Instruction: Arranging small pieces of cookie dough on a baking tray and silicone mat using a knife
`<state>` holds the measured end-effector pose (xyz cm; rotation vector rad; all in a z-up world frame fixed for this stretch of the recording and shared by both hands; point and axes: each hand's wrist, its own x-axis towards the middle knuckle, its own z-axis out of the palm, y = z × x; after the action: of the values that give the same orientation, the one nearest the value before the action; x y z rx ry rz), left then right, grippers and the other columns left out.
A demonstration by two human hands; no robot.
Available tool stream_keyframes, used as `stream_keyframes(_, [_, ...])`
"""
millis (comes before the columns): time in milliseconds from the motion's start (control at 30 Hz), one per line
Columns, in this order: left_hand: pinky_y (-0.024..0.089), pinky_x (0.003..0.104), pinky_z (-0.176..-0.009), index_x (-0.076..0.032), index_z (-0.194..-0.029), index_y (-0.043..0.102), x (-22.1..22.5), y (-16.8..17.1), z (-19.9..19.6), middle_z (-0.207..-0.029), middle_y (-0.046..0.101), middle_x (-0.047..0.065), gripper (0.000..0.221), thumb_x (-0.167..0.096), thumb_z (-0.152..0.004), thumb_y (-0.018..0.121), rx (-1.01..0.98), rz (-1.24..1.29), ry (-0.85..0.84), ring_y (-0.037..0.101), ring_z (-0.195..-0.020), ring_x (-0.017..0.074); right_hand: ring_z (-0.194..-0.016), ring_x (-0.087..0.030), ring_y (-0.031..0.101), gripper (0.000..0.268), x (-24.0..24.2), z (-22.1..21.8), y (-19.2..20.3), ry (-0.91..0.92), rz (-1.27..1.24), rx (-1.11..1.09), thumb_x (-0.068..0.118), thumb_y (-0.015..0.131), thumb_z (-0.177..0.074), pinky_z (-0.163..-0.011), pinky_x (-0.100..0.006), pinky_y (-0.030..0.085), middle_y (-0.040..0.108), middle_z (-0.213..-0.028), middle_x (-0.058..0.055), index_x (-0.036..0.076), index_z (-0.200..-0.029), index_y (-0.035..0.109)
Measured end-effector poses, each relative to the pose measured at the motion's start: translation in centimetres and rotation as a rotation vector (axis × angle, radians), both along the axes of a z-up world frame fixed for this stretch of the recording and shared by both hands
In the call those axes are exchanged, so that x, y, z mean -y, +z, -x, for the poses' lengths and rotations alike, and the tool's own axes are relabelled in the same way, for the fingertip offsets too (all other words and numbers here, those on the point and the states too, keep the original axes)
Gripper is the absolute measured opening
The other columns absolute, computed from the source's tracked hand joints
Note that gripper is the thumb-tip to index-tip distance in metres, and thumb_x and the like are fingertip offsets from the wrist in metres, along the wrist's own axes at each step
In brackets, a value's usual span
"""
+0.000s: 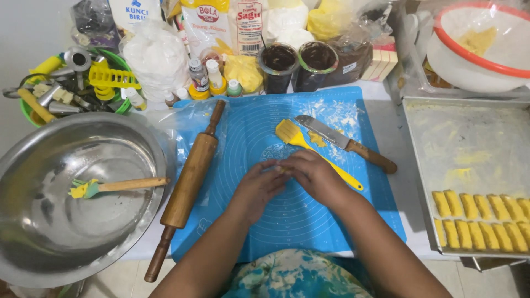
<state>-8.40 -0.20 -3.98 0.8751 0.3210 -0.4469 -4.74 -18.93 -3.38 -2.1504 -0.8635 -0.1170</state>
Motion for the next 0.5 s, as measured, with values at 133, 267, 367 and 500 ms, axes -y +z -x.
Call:
stream_keyframes(133, [0.043, 0.058, -0.113, 0.005, -0.147, 0.043, 0.8, 0.2, 0.0, -0.118, 0.063, 0.03, 0.065, -0.015, -0.092, 0.073, 0.0, 0.071, -0.009, 0.063, -0.121, 0.044, -0.109, -0.033, 0.065, 0.034, -0.2, 2.4, 3.7, -0.01, 0.063, 0.121, 0.011, 0.063, -0.099, -0.095, -0.045, 0.055, 0.07, -0.104, -0.009, 0.01, -0.133, 0.067])
stream_keyframes(267, [0.048, 0.052, -0.109, 0.004, -0.141, 0.052, 0.5, 2.2, 0.5, -0.114, 0.066, 0.027, 0.055, -0.006, -0.091, 0.071, 0.064, 0.072, -0.051, 0.068, -0.113, 0.0394, -0.112, -0.038, 0.068, 0.055, 0.9, 3.2, 5.3, -0.023, -0.132, -0.01, 0.007, 0.076, -0.088, -0.098, -0.054, 0.052, 0.076, -0.109, -0.013, 0.008, -0.141, 0.062])
stream_keyframes(367, [0.049, 0.051, -0.107, 0.004, -0.142, 0.052, 0.4, 3.1, 1.0, -0.113, 0.067, 0.029, 0.058, -0.004, -0.089, 0.073, 0.119, 0.079, -0.074, 0.069, -0.112, 0.0412, -0.114, -0.038, 0.069, 0.065, 1.7, 3.2, 5.1, -0.039, -0.248, -0.049, 0.004, 0.081, -0.082, -0.1, -0.054, 0.051, 0.078, -0.111, -0.014, 0.005, -0.143, 0.059])
stream_keyframes(500, [0.051, 0.05, -0.105, 0.002, -0.143, 0.052, 0.8, 3.0, 1.1, -0.112, 0.069, 0.031, 0.06, -0.003, -0.088, 0.074, 0.189, 0.076, -0.098, 0.069, -0.112, 0.0417, -0.11, -0.033, 0.073, 0.06, 1.8, 3.3, 5.0, -0.069, -0.304, -0.025, 0.006, 0.082, -0.081, -0.099, -0.049, 0.054, 0.081, -0.105, -0.011, 0.003, -0.138, 0.064])
